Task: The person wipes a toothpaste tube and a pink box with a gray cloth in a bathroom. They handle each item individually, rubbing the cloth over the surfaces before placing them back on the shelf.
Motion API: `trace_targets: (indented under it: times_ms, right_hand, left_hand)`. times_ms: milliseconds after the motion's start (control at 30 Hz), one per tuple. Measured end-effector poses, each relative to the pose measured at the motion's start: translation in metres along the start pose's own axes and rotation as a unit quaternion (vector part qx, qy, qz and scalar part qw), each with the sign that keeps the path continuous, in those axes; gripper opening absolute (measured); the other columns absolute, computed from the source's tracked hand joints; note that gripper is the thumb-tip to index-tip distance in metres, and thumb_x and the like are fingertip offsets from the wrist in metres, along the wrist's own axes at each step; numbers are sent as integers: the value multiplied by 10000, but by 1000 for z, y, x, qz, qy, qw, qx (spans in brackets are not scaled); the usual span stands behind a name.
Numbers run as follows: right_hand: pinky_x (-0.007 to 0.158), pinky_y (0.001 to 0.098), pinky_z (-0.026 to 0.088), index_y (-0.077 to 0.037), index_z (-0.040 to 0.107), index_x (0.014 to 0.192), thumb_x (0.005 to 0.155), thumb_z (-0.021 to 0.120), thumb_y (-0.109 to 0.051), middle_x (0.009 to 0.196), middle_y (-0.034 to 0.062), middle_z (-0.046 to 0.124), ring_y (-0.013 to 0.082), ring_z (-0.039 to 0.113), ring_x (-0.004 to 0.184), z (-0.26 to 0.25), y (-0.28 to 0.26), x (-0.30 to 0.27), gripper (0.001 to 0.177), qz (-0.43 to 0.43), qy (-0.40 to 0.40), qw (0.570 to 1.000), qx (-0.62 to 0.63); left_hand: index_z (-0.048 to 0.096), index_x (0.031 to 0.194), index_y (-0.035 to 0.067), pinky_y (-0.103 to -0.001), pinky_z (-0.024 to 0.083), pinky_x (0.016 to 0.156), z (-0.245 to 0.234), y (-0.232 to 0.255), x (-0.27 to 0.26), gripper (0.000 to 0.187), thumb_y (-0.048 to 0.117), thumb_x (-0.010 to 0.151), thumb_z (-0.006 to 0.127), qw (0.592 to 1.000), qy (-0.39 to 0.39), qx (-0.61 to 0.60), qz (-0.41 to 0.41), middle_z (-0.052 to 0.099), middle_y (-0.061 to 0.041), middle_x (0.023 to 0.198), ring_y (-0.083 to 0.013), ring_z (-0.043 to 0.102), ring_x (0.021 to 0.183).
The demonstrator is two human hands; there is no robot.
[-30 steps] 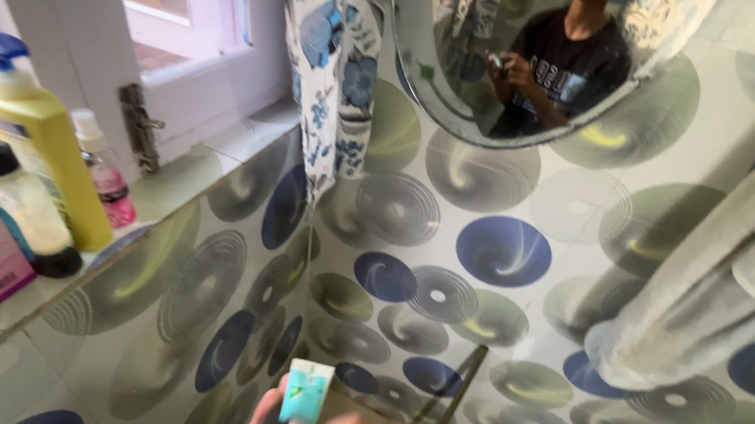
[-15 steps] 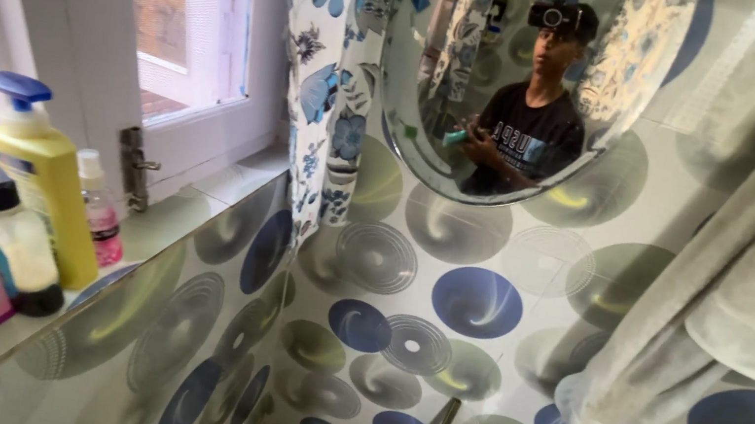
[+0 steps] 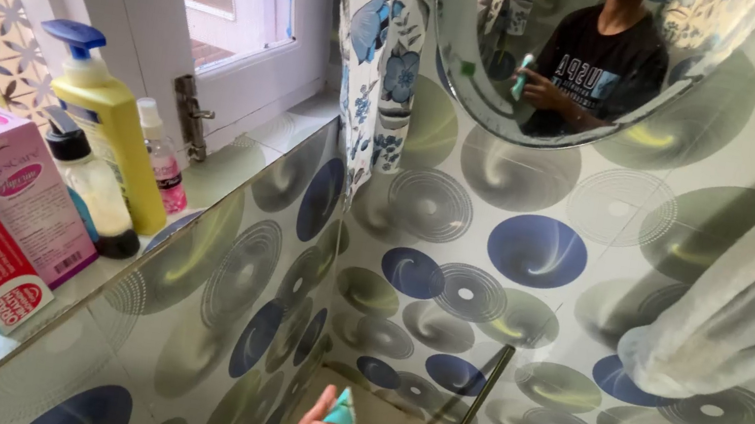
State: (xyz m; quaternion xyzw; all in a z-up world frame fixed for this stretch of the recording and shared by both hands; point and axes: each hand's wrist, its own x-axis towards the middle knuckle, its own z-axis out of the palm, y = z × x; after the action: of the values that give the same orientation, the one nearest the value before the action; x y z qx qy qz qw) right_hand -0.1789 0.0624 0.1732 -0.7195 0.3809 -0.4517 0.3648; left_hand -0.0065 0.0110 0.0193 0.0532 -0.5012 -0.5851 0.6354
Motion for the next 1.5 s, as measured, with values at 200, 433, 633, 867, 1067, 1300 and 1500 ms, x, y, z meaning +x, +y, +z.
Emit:
trace_targets:
  times_ms: [200,433,633,867,1067,1300,1500]
  right_hand:
    - [880,348,569,-121,710,1276,885,749,-222,1007,130,803,257,789,998,-24,-47,0,406,34,56,996,-57]
    - [775,362,598,-191,658,1390,989,571,-334,985,110,765,235,785,895,-22,-44,-4,434,30,128,970,-206]
    - [664,342,594,-312,717,1373,1021,514,-392,760,47,612,172,708,705,-8,-26,-12,414,66,72,952,-291]
    - [774,351,576,-288,666,1436,945,627,-401,997,47,626,182,715,863,-38,-62,12,505,168,2,973,-157]
    - [820,352,587,-290,823,1171,902,715,-454,1154,-24,569,174,744,968,-37,-61,14,333,243,-18,952,-187]
    - [795,278,535,-291,720,1403,909,759,-417,956,66,550,190,684,868,-2,-7,-22,511,170,-83,953,-238]
    - [898,318,518,-69,703,1308,966,780,-194,1070,65,659,193,703,1010,-22,-5,-30,373,44,-69,996,-18]
  left_hand:
    - [31,1631,44,-524,223,1257,59,12,11,904,251,1015,660,999,39,30,-2,155,-309,1695,-450,260,1556]
    - [46,1655,-2,-504,163,1256,73,7,17,917,200,975,628,997,45,41,56,36,-288,1732,-412,139,1590]
    - [79,1606,8,-548,269,1214,42,-10,6,843,390,1020,551,987,138,66,50,150,-275,1688,-464,320,1505]
    - [266,1602,3,-501,279,1234,34,-26,-5,870,624,1008,130,985,147,-41,-85,309,-254,1656,-405,393,1486]
    - [344,1547,-43,-536,311,1225,8,-30,-33,824,575,1041,143,957,196,-148,-153,344,-287,1624,-413,387,1474]
    - [374,1527,-41,-516,287,1238,-16,-28,-39,681,437,1062,240,980,149,-25,-128,326,-237,1648,-392,354,1508]
    - [415,1490,-66,-518,247,1250,28,2,-13,532,210,1042,486,990,98,67,-78,378,-292,1617,-398,352,1524]
